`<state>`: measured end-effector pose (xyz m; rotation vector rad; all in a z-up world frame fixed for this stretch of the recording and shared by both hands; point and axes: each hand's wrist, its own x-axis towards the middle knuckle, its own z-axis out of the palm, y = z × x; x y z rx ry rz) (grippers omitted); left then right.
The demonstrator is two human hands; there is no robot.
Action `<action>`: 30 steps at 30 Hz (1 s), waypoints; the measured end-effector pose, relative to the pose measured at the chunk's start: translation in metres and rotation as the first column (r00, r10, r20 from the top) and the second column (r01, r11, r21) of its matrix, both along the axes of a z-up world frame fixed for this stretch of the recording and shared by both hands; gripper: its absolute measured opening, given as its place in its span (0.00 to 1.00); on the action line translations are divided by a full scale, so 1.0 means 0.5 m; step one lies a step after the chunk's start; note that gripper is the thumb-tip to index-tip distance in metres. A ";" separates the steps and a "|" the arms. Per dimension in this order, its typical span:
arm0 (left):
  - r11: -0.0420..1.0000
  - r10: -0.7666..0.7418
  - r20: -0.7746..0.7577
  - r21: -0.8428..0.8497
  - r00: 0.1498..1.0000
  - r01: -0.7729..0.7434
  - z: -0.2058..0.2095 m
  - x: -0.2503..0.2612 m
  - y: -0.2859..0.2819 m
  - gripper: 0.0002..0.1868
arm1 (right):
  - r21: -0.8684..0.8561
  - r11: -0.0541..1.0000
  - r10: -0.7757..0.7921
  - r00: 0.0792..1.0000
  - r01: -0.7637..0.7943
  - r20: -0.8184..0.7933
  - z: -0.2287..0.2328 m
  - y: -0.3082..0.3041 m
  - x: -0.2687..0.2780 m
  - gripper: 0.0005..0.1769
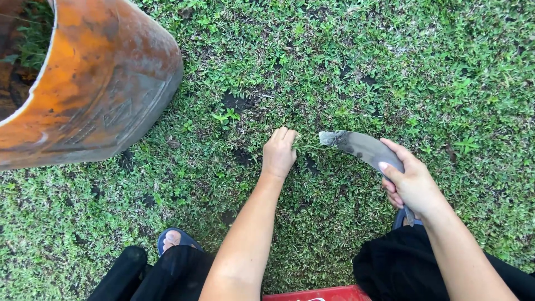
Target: Pulling weeds from the ground by hand and using a small sickle-like tool, then placing them into an orange container.
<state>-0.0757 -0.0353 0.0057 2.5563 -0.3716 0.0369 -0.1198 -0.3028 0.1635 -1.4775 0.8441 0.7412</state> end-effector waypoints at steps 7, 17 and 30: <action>0.998 0.056 -0.157 -0.033 0.986 -0.061 0.006 0.039 0.010 0.11 | -0.006 1.000 0.014 1.000 -0.014 -0.022 -0.003 0.017 -0.003 0.34; 0.996 0.001 -0.569 -0.070 0.823 -0.050 0.107 0.072 -0.001 0.08 | 0.015 0.999 0.031 1.000 -0.031 -0.005 -0.005 0.042 -0.003 0.34; 0.982 -0.091 -0.448 0.107 0.889 0.154 0.025 0.076 -0.010 0.11 | 0.018 0.999 0.036 0.999 -0.036 0.011 0.001 0.046 0.001 0.34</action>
